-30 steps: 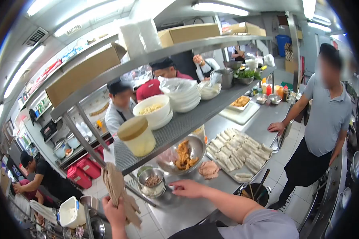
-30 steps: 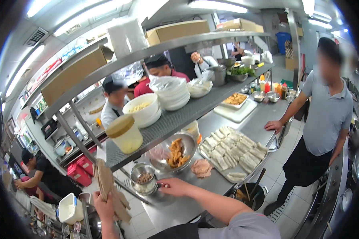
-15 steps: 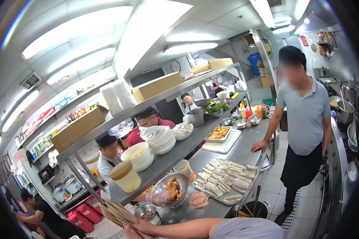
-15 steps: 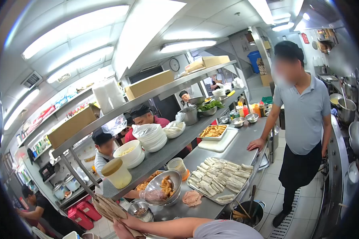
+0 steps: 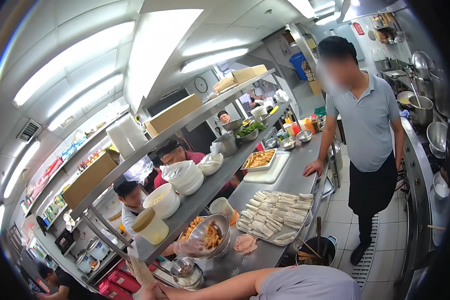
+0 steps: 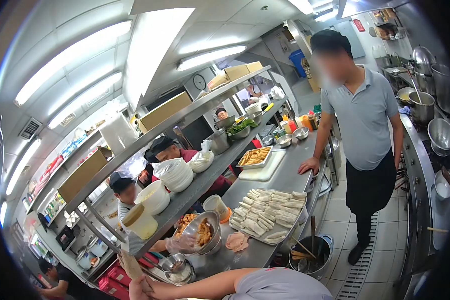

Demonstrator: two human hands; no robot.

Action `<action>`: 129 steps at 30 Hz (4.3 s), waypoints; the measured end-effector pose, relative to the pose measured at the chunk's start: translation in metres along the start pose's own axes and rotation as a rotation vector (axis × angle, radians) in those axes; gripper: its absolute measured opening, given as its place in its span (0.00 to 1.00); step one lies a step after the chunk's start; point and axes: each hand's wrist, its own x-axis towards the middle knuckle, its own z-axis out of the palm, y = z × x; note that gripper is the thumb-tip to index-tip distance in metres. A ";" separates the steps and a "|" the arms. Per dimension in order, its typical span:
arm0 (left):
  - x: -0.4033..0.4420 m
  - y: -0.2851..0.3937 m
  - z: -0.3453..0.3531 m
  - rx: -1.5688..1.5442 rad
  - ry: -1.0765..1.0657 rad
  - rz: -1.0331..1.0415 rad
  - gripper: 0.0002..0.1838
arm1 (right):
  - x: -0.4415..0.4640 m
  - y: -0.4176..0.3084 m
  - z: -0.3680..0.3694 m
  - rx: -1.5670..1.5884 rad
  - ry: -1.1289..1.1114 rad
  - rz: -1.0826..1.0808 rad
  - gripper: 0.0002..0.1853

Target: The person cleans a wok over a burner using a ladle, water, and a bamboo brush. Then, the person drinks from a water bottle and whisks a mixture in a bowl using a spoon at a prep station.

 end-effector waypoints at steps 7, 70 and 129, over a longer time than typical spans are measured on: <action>-0.021 -0.060 -0.027 -0.351 -0.120 -0.172 0.19 | -0.061 0.003 0.010 0.032 -0.329 0.474 0.44; -0.019 -0.091 -0.007 -0.072 0.051 0.169 0.24 | -0.221 0.101 0.005 0.250 -0.502 0.996 0.16; -0.674 -0.463 -0.269 0.665 0.099 -1.208 0.17 | -0.010 0.084 0.042 0.443 0.281 0.752 0.21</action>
